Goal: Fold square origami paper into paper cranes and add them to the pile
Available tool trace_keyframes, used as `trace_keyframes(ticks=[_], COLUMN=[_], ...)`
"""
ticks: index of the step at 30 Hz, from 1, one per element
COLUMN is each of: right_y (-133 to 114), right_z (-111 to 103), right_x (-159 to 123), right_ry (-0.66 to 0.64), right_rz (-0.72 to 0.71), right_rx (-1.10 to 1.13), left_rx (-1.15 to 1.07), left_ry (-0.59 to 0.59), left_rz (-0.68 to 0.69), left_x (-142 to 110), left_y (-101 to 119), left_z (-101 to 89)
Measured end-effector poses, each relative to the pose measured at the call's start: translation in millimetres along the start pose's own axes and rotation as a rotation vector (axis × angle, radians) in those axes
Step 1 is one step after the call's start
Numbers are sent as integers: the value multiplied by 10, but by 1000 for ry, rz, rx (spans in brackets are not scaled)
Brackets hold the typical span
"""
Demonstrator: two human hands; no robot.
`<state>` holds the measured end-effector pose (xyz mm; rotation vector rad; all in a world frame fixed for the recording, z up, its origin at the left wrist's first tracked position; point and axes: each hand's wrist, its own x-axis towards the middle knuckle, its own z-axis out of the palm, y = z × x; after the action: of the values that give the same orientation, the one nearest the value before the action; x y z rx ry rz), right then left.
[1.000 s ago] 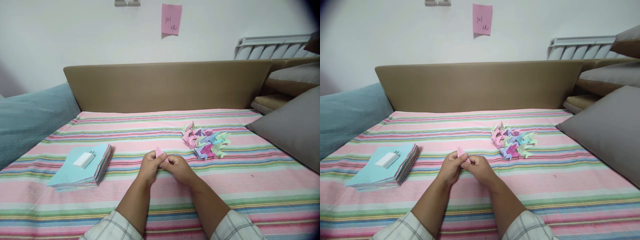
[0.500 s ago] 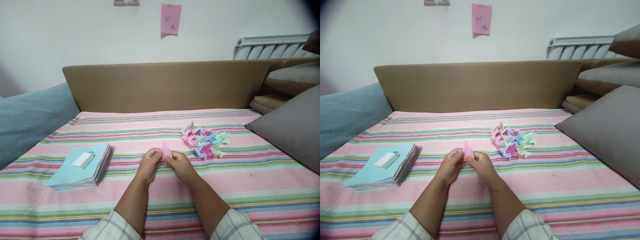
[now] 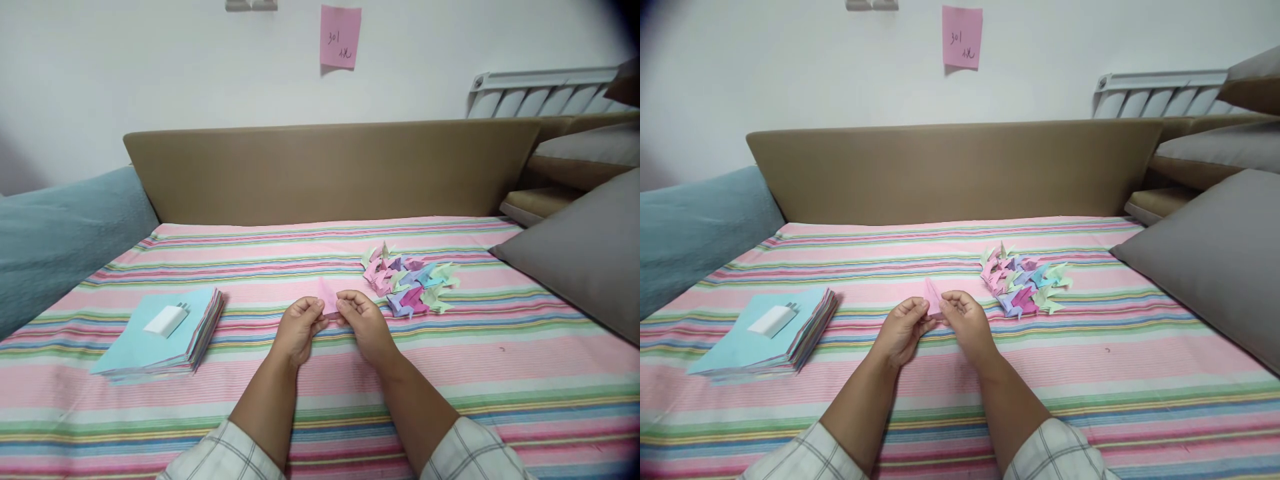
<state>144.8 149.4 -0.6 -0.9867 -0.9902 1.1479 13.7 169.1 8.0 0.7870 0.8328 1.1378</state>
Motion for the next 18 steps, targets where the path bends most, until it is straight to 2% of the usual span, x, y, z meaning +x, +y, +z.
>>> trace_keyframes(ticks=[7,18], right_y=[21,9], right_z=[14,18], right_x=[17,-10], right_ry=[29,-42], right_rz=[5,0], right_rx=[66,78], left_rx=[10,-113], left_ry=[-80,-117], left_rz=[14,6], left_x=[-30,-19], left_y=[-1,4], left_z=[45,28])
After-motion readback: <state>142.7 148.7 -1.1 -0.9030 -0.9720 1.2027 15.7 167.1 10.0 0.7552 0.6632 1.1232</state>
